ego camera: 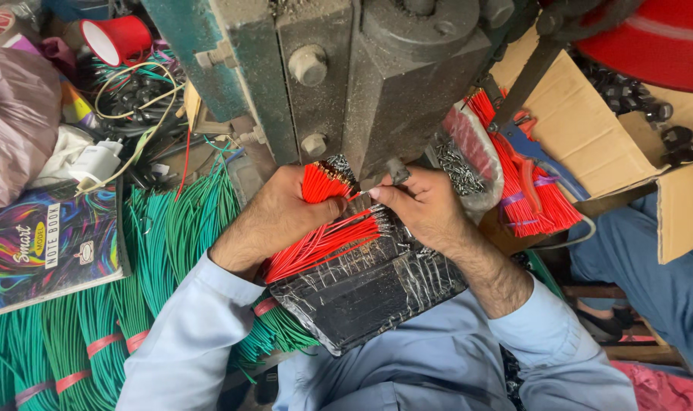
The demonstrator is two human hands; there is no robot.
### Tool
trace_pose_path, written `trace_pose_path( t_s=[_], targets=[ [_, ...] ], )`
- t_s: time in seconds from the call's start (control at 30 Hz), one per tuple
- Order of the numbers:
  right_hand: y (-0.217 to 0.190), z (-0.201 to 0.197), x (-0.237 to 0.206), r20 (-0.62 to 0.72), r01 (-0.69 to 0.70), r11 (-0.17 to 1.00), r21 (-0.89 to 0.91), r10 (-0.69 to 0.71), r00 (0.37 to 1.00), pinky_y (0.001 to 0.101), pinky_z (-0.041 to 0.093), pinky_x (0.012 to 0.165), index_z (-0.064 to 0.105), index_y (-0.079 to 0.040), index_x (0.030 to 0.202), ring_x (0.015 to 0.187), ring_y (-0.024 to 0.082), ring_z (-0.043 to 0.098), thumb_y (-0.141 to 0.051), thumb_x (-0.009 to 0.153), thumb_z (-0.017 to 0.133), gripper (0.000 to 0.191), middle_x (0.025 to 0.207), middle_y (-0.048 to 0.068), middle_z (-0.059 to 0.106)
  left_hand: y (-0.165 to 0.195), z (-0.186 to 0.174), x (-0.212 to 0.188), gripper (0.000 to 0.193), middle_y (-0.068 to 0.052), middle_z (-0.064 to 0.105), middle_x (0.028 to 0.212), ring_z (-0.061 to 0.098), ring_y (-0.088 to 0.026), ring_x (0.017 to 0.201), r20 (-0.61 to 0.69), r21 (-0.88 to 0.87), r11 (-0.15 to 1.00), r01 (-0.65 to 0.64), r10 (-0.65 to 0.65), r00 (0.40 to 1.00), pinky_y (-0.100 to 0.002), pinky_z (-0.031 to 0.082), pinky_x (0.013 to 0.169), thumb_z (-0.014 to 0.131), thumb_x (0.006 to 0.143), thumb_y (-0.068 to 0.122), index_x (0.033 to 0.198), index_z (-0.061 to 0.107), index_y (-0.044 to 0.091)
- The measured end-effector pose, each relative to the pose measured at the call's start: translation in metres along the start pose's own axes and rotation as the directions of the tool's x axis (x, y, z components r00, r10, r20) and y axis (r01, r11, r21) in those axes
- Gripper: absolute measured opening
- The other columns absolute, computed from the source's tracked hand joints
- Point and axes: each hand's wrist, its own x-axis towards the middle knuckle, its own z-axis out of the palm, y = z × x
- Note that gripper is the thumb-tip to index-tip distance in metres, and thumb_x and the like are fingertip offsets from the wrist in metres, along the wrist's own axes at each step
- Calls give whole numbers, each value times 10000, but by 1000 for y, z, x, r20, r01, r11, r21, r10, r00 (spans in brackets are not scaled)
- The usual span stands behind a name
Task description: The person attaches metal terminal connectors to the ends of red insulated wires using a bench-mounted crimping press. They insert a wire end into a terminal, position it under the press, operate the machine to crimp it, and gather finished wires into a bundle, repeating the cycle.
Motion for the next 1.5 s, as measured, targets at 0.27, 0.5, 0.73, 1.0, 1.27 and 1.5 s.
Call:
trace_pose_path(
  t_s=[0.27,0.5,0.73,1.0,1.27,1.5],
  targets=[
    [7,-4,3,11,-6,999,-33,7,1000,221,499,641,720,-4,908,738,19,570,-138,925,782,149,762,-41,666,-2,0,0,112,-38,727,724,657,-81,701,-8,35,999,38,-38,999,-300,556,648,668,857,71,924,736,13],
    [1,-6,4,45,-54,998,-38,55,997,222,520,653,748,-11,935,738,21,601,-130,937,776,122,764,-26,694,-2,0,-1,110,-27,722,733,654,-77,708,0,14,1000,8,-8,1000,-298,554,654,665,851,64,922,731,11],
    [-3,-5,1,61,-24,998,66,20,998,236,558,759,744,12,1031,863,38,650,-75,956,743,115,918,41,750,-2,1,-1,115,-36,717,745,650,-86,716,-1,2,1000,5,-5,1000,-296,550,661,652,855,51,931,729,10],
    [-39,-43,-25,213,169,924,-342,-99,972,271,583,810,756,-7,1039,924,146,748,-37,914,710,137,969,68,750,-2,2,-1,124,-38,734,780,653,-88,743,49,71,992,-107,103,993,-285,555,693,751,862,102,949,728,17],
    [-23,-42,-32,226,164,952,-260,-105,968,309,556,868,723,-4,999,985,164,697,-47,887,731,120,1007,59,707,-2,0,0,127,-27,752,821,678,-93,793,36,12,998,-55,55,998,-279,562,738,725,854,73,970,737,26],
    [-5,-24,-18,-31,-147,986,76,149,988,260,593,790,712,11,1079,860,101,713,-61,972,661,138,933,42,746,-2,-3,1,120,-24,750,820,680,-91,791,58,-19,999,-29,30,998,-276,569,745,714,851,69,958,738,21]
  ],
)
